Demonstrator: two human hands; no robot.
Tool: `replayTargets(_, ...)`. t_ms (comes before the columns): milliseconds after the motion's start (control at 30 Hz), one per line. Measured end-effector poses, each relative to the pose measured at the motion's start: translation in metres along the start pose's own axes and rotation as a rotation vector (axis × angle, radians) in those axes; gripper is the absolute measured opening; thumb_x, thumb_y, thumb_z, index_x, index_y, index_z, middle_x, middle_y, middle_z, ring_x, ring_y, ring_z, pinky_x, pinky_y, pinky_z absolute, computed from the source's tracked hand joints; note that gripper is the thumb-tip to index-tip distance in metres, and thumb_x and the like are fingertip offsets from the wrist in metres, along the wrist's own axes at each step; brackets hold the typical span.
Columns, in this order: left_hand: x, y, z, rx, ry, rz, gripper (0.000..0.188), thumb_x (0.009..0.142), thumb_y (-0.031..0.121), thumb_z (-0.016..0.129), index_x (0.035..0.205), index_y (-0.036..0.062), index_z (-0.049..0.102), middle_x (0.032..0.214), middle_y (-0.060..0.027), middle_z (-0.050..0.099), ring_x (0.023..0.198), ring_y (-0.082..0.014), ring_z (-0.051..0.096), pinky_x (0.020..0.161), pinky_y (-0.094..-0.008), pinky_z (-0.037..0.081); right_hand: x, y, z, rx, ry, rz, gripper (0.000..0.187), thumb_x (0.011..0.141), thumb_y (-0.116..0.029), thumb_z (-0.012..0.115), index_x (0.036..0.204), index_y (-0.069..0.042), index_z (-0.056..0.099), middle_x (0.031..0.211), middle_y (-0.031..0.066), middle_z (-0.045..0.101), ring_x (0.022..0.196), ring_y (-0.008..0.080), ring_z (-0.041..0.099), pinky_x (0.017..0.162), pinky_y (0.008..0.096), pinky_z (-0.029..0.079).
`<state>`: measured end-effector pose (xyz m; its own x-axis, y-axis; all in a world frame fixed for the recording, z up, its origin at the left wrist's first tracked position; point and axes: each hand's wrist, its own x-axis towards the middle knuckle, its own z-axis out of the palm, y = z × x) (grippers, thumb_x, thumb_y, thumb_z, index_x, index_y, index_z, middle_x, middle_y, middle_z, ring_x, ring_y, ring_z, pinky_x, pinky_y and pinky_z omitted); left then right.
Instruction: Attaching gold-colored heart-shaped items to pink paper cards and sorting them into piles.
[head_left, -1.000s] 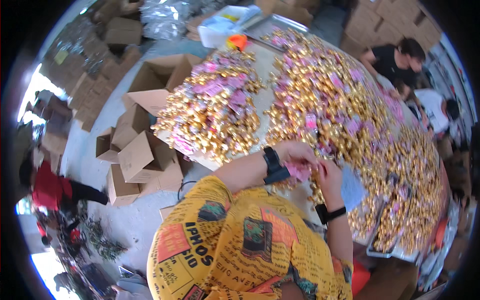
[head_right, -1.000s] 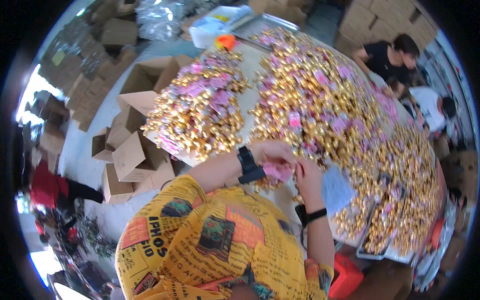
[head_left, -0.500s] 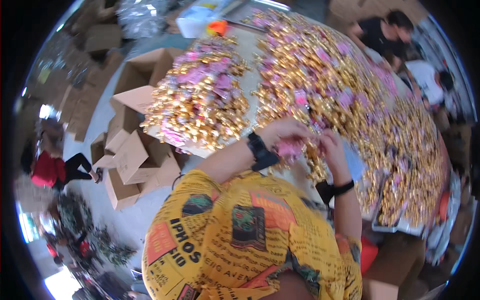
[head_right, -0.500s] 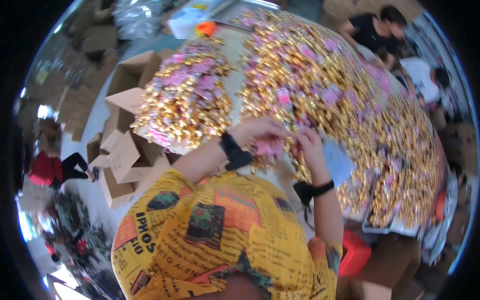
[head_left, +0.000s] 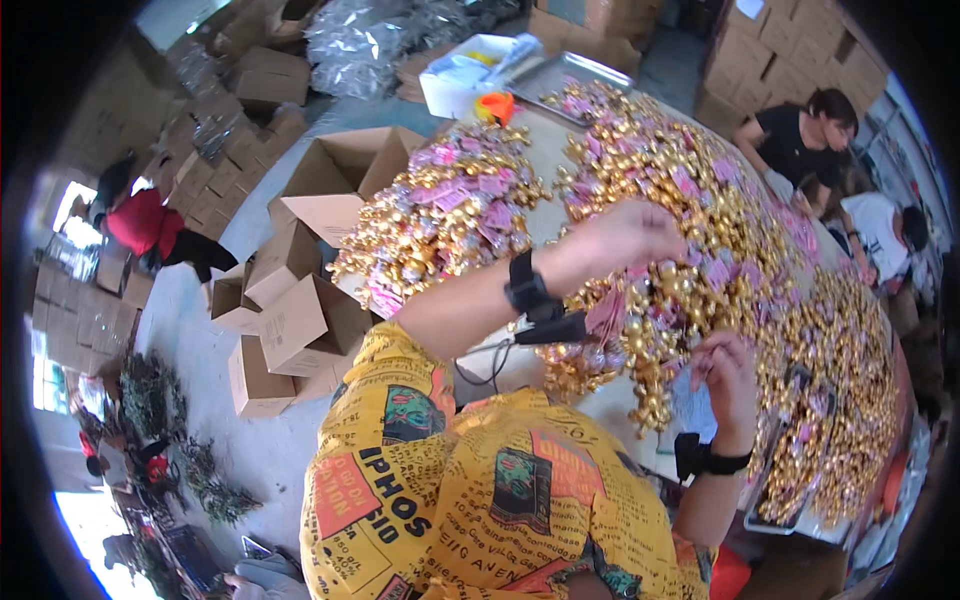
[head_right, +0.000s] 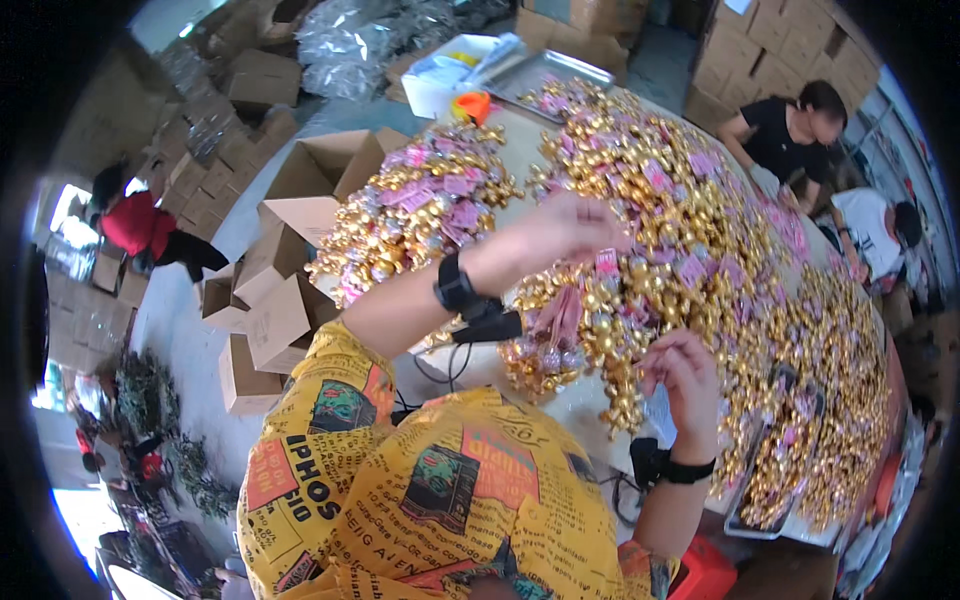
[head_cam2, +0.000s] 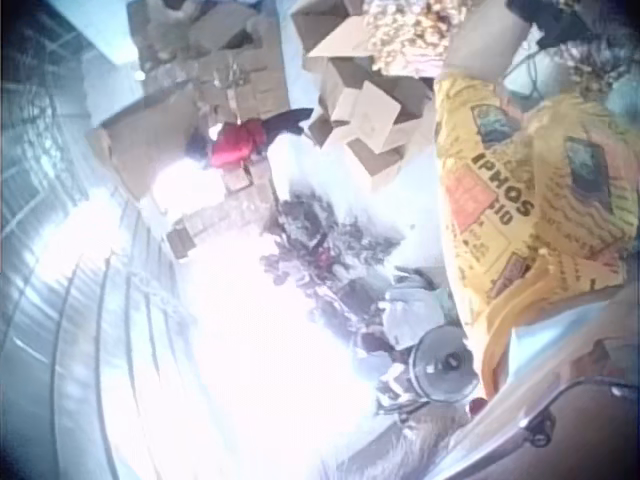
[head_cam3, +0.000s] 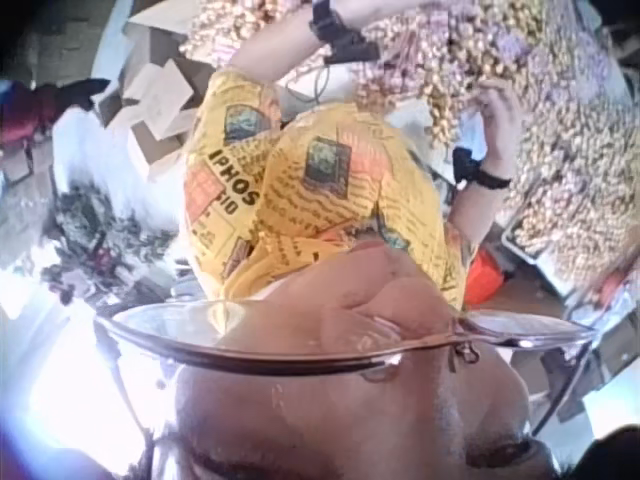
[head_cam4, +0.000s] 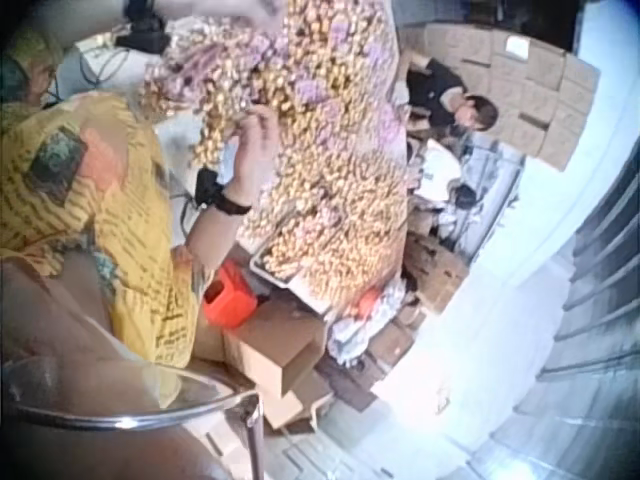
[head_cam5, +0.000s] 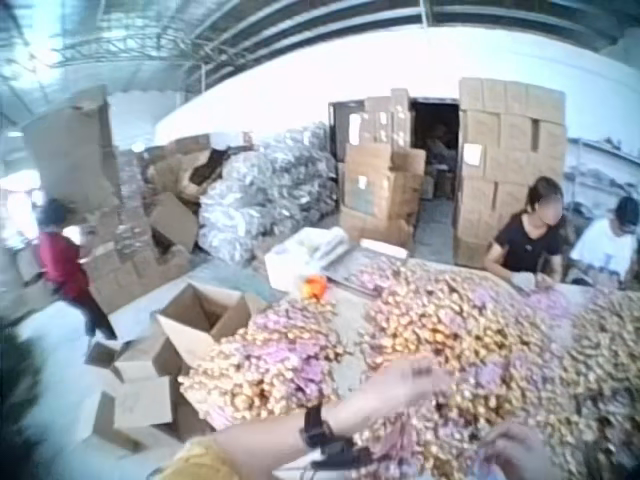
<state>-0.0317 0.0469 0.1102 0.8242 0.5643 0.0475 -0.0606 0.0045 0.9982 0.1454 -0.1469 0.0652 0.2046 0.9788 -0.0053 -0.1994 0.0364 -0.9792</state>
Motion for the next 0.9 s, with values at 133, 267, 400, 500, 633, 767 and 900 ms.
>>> replayTargets(133,0.043,0.046,-0.075,0.071,0.335,0.267,0.014,0.081,0.015,0.060,0.082,0.0008,0.063,0.066,-0.0023,0.058,0.058,-0.0090,0.052,0.054,-0.0231,0.043,-0.010,0.012,-0.004,-0.151,-0.074,0.090,0.015,0.088,-0.015,0.051,0.094,-0.002,0.054,0.076,0.0061,0.058,0.060,0.0107,0.053,0.053,0.0231,0.043)
replayTargets(267,0.099,0.057,-0.176,-0.157,0.633,0.529,0.007,0.079,0.007,0.061,0.077,0.0003,0.061,0.065,-0.0040,0.058,0.055,-0.0114,0.053,0.052,-0.0247,0.043,-0.009,0.021,-0.014,-0.130,0.042,0.124,0.015,0.088,-0.015,0.052,0.092,-0.002,0.055,0.074,0.0045,0.057,0.059,0.0102,0.052,0.053,0.0231,0.043)
replayTargets(400,0.135,0.062,-0.241,0.014,0.772,0.692,0.008,0.077,0.006,0.062,0.074,-0.0013,0.062,0.068,-0.0043,0.061,0.061,-0.0102,0.055,0.057,-0.0233,0.044,-0.014,0.039,-0.030,-0.059,0.129,0.136,0.014,0.088,-0.016,0.053,0.091,-0.003,0.056,0.071,0.0029,0.056,0.057,0.0097,0.051,0.052,0.0223,0.042)
replayTargets(500,0.158,0.033,-0.276,0.273,0.857,0.627,0.012,0.074,0.010,0.064,0.072,-0.0017,0.064,0.067,-0.0064,0.063,0.061,-0.0119,0.058,0.057,-0.0254,0.045,-0.026,0.053,-0.035,-0.055,0.222,0.168,0.013,0.088,-0.016,0.053,0.089,-0.004,0.056,0.069,0.0025,0.055,0.056,0.0095,0.050,0.051,0.0221,0.042)
replayTargets(633,0.163,-0.038,-0.303,0.816,0.913,0.175,0.025,0.068,0.025,0.061,0.070,0.0003,0.066,0.067,-0.0179,0.063,0.064,-0.0279,0.063,0.060,-0.0359,0.048,-0.050,0.074,-0.034,-0.048,0.335,0.255,0.012,0.088,-0.016,0.054,0.088,-0.004,0.056,0.068,0.0018,0.054,0.053,0.0094,0.049,0.049,0.0223,0.041)
replayTargets(767,0.153,-0.121,-0.340,1.138,0.933,-0.162,0.023,0.068,0.024,0.062,0.074,0.0030,0.068,0.072,-0.0145,0.065,0.070,-0.0267,0.065,0.066,-0.0373,0.049,-0.070,0.098,-0.032,-0.235,0.301,0.322,0.011,0.087,-0.015,0.055,0.085,-0.004,0.057,0.064,-0.0001,0.053,0.053,0.0077,0.049,0.047,0.0209,0.038)
replayTargets(900,0.116,-0.141,-0.395,1.424,0.820,-0.239,0.040,0.083,0.040,0.048,0.097,0.0047,0.064,0.098,-0.0187,0.063,0.093,-0.0302,0.062,0.079,-0.0402,0.048,-0.071,0.123,-0.031,-0.523,0.147,0.336,0.018,0.085,-0.019,0.058,0.085,-0.002,0.057,0.063,0.0004,0.052,0.053,0.0087,0.048,0.049,0.0232,0.039)
